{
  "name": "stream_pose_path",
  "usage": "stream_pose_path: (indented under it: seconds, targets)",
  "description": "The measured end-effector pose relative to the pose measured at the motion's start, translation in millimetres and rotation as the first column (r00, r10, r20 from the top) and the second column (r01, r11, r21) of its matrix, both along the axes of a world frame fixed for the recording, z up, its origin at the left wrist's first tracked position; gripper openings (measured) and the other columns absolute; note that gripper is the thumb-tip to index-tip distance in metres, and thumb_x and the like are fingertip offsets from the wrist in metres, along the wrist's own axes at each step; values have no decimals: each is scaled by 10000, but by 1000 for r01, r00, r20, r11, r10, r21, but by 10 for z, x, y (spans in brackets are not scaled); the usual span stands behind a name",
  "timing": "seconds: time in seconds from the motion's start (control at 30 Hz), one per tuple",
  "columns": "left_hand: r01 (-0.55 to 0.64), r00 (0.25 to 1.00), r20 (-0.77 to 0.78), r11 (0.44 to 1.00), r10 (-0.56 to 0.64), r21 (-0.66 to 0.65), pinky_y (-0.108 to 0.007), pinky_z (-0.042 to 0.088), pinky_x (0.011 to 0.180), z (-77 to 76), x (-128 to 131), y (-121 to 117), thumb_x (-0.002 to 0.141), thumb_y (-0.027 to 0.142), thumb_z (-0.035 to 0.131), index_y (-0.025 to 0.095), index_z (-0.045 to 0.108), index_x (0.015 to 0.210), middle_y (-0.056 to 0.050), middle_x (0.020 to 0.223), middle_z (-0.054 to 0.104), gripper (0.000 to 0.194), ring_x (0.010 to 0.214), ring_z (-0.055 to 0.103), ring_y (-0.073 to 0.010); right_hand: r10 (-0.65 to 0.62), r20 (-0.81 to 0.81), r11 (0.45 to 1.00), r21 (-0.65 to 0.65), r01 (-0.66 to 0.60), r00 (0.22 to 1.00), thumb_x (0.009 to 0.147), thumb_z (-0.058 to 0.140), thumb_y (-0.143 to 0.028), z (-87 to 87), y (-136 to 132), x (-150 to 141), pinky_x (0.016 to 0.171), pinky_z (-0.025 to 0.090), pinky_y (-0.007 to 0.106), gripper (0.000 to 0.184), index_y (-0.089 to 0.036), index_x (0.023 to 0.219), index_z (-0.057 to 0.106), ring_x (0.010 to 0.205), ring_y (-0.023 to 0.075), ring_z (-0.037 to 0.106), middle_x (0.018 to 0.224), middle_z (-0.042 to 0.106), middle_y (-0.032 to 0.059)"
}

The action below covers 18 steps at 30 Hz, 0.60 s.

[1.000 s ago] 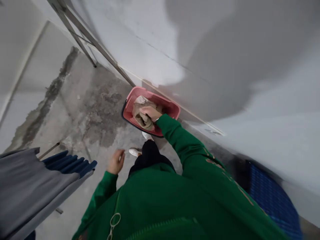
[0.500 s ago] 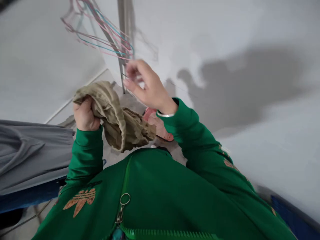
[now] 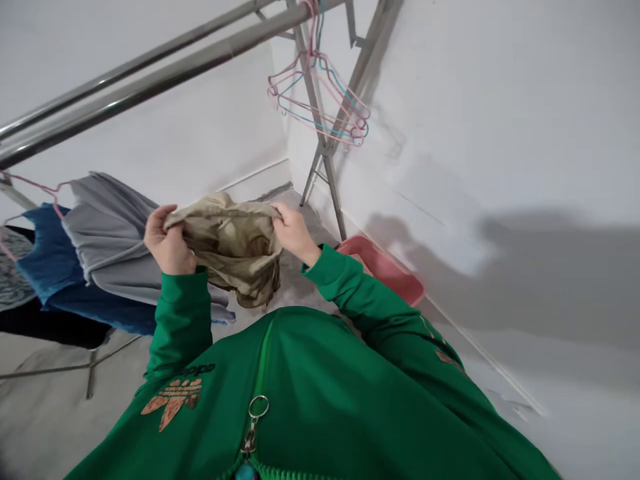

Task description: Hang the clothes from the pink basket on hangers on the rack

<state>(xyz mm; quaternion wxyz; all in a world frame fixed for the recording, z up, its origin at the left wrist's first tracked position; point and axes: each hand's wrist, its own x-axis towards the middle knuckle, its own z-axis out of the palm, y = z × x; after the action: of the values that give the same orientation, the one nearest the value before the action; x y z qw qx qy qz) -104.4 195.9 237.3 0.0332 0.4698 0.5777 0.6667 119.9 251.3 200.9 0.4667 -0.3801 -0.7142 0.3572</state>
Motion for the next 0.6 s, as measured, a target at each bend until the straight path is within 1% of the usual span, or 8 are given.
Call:
stream_pose_path:
  seconds: [0.07,0.13,0.17,0.23,0.3,0.37,0.43,0.6]
  targets:
    - [0,965,-260,985,-46,-174,-365,480,991,-64,-180,-192,753,262,616,127,549,1237,-79,1039,624,507,1016,600,-191,61,-63,997,47,-58,996,795,374,-116,73,70,-92,927,479,332,342,-161,1039,609,980,189,615,1008,686,42]
    - [34,864,-472,955,-176,-294,-425,425,1071,-140,-170,-350,696,277,678,121,478,1349,-148,1256,570,701,1203,530,-262,183,-33,981,78,-180,983,762,378,-84,143,35,-261,939,475,325,375,-160,1038,620,992,184,617,1026,691,37]
    - [60,814,-528,940,-241,-336,-439,407,1092,-181,-112,-404,685,291,690,126,444,1388,-164,1341,528,763,1270,488,-285,248,-4,965,87,-247,969,750,384,-69,174,-10,-359,941,475,319,384,-159,1035,625,993,182,621,1028,694,37]
    - [82,782,-538,908,-314,-411,-441,444,1056,-268,31,-466,720,303,650,141,419,1418,-162,1363,538,753,1268,510,-295,356,47,926,112,-360,933,736,400,-45,221,-106,-543,939,472,302,391,-157,1029,634,998,177,625,1031,700,43]
    - [19,823,-495,885,-278,-466,-431,510,953,-348,105,-482,776,271,543,142,516,1334,-148,1225,643,573,1127,612,-290,418,95,892,148,-428,904,729,406,-29,252,-153,-657,931,469,287,396,-154,1023,640,997,172,627,1033,702,53]
    - [-12,858,-451,868,-246,-496,-407,539,878,-414,56,-473,790,235,460,149,641,1146,-126,1060,708,409,992,665,-276,422,151,877,184,-445,894,726,405,-21,271,-125,-680,916,470,282,400,-153,1019,644,983,171,631,1034,702,63]
    - [25,864,-426,869,-268,-495,-380,545,860,-462,-77,-454,774,224,439,167,685,997,-103,974,727,338,940,676,-255,398,217,871,216,-441,892,730,405,-20,281,-44,-639,904,472,284,401,-158,1019,646,970,172,633,1033,702,67]
    - [26,929,-324,904,-179,-426,-371,532,894,-506,-288,-409,738,249,455,182,674,987,-87,998,732,338,981,665,-245,355,372,854,244,-459,858,738,419,-5,212,214,-546,894,476,302,398,-146,1028,652,957,185,637,1034,707,90]
